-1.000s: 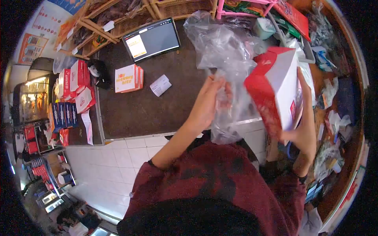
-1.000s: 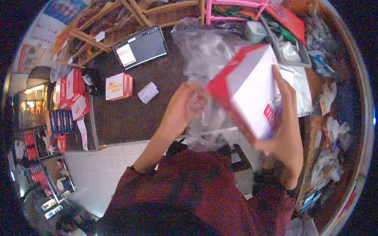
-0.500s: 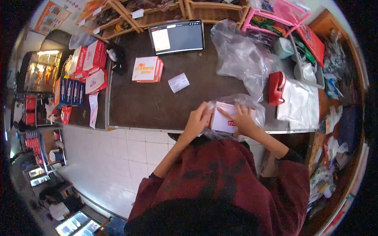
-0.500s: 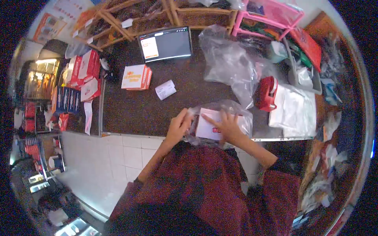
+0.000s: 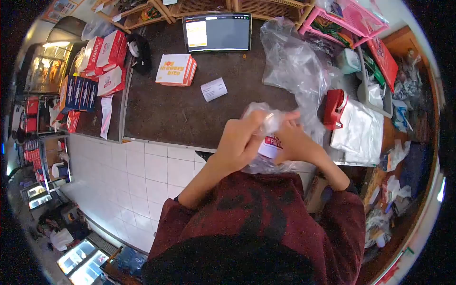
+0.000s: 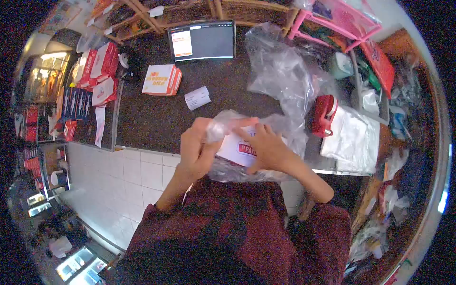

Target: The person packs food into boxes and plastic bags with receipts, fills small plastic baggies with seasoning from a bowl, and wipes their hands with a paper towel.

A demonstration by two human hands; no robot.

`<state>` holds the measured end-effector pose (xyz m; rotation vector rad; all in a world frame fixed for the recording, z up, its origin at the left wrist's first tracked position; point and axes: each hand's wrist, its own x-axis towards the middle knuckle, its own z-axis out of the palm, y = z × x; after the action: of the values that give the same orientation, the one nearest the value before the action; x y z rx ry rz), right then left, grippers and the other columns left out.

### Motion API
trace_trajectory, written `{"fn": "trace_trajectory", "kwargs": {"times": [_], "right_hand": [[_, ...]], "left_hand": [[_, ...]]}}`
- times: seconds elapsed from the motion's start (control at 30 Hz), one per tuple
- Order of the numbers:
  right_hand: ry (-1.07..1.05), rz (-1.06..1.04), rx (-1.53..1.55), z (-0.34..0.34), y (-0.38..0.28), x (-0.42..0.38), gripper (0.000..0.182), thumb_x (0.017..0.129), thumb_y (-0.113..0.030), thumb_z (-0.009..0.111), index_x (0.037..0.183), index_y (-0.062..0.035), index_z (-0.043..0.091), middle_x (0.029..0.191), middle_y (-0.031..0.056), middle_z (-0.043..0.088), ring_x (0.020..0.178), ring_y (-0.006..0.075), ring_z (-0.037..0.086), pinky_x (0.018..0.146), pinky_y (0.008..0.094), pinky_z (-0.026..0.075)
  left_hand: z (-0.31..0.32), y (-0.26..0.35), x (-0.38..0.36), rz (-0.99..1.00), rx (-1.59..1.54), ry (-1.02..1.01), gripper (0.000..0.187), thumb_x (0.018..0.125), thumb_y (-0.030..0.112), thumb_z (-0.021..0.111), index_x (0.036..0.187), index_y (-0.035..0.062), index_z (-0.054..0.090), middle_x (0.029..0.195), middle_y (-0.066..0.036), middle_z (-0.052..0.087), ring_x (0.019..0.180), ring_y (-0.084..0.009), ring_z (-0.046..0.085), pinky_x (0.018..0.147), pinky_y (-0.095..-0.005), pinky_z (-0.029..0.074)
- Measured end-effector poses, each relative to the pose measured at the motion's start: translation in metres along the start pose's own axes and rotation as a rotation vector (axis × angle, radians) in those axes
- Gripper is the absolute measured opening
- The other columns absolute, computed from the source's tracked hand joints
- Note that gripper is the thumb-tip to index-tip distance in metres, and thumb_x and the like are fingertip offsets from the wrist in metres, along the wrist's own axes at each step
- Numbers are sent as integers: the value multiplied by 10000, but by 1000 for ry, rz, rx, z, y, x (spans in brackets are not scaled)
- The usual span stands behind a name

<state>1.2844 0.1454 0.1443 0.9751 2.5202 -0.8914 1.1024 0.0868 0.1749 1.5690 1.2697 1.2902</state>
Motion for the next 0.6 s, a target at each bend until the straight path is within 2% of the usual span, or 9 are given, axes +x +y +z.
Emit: {"fn": "trace_trajectory", "kwargs": {"times": [0.07,0.17,0.27,0.37,0.4,0.43,0.5,0.53,0.6], "right_hand": [[143,-82,-138,72,32,22,582,695,-358,621,1230,-253,420,1143,213,399,1076,393,395,858,605,317],[658,-176,456,123,22,27,485,795,-321,527,1261,-249,411,1104,228,427,1042,399,411,892,615,257],[507,-69,68,116,18,34,570,783,-310,539,1304,-188,345,1205,214,369,1121,388,372,903,607,258],[371,37,-322,101,15,38,661,770,-299,551,1348,-128,279,1305,200,311,1200,377,334,914,599,258],[166,134,-277,90,2,40,655,790,-300,527,1367,-180,240,1343,260,233,1239,410,269,889,652,252],[165,140,-273,90,-3,46,655,790,-300,527,1367,-180,240,1343,260,233,1239,410,269,889,652,252],[210,102,-281,95,-6,53,561,858,-313,471,1356,-354,218,1285,262,317,1128,423,386,848,668,288],[426,5,-359,104,-2,61,610,834,-295,517,1360,-354,214,1236,257,388,1077,412,447,839,641,325],[323,-141,-365,101,21,59,596,815,-291,546,1344,-309,272,1212,253,414,1058,404,467,844,600,354]], "left_hand": [[7,6,-3,113,103,16,275,698,77,565,970,39,546,711,-140,569,587,-327,547,522,-365,418],[21,17,1,241,59,-191,351,727,56,549,1072,59,489,817,-159,565,728,-360,567,594,-418,417],[40,20,-4,251,132,-251,341,749,76,537,1084,58,479,855,-162,574,764,-371,569,626,-435,425],[31,-8,9,-138,102,201,230,868,157,441,1070,48,429,896,-130,604,654,-306,580,544,-358,433],[15,-17,19,-261,15,270,215,905,185,399,1065,43,409,912,-119,613,613,-269,583,515,-324,430],[4,-25,22,-290,18,291,219,934,217,360,1055,36,383,899,-106,629,575,-179,574,480,-275,412],[-9,-46,21,-157,-48,323,181,930,178,354,1022,29,402,843,-82,633,582,-109,542,495,-256,411],[-14,-52,18,-27,-51,338,167,924,165,369,1011,27,407,816,-75,628,570,-96,526,489,-240,403],[-22,-53,4,39,-60,355,124,895,103,418,997,33,418,716,-53,586,551,-81,503,496,-213,390]]}}
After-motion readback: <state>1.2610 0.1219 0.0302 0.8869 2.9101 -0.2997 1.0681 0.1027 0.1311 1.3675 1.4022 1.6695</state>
